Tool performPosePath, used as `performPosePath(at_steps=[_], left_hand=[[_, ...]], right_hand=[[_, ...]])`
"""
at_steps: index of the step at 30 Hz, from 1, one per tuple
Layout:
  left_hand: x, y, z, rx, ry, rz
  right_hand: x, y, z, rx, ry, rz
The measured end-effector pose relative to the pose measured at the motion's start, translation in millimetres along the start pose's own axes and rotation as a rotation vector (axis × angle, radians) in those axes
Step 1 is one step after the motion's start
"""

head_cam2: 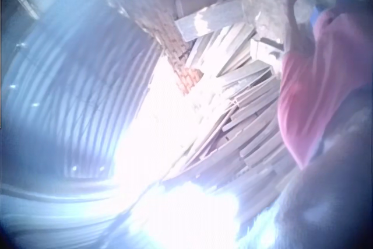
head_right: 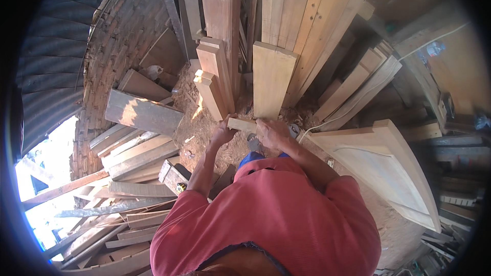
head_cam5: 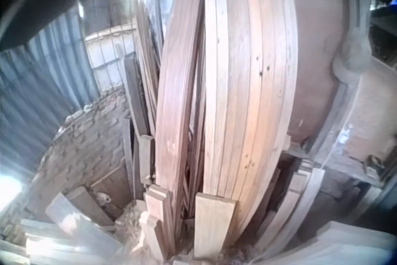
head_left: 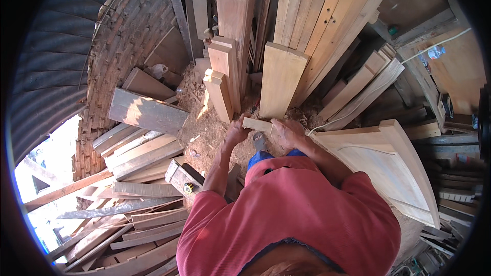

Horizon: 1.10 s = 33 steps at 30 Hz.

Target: The person measures wooden planks with a tape measure, marks them, and stacks them against a wall. The person repeats this process for several planks in a woodworking shop.

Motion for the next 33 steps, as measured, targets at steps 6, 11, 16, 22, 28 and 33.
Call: performPosePath(at_steps=[6,11,16,22,28,33], left_hand=[[15,32,17,-0.144,-0.171,-0.063],[37,9,68,0.026,-0.1,-0.214],[50,-64,117,0.317,-0.042,-0.139],[82,-133,136,0.521,-0.087,-0.237],[130,-134,123,0.469,-0.087,-0.398],[156,-107,101,0.28,-0.168,-0.359]], right_hand=[[-11,22,-34,-0.359,-0.005,-0.094],[-33,63,-56,-0.424,-0.09,0.059],[-51,89,-75,-0.494,-0.237,0.15],[-73,108,-81,-0.391,-0.34,0.274],[-64,88,-56,-0.39,-0.434,0.319],[-74,45,43,-0.093,-0.076,0.346]])
Point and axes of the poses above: each hand's wrist, its own y-axis towards the middle knuckle, its own z-axis out of the palm, x = y × z, the point moved 4 cm from there along y, towards the middle knuckle, and after that the axes turned 1 degree about -x, right-handed, at the moved point
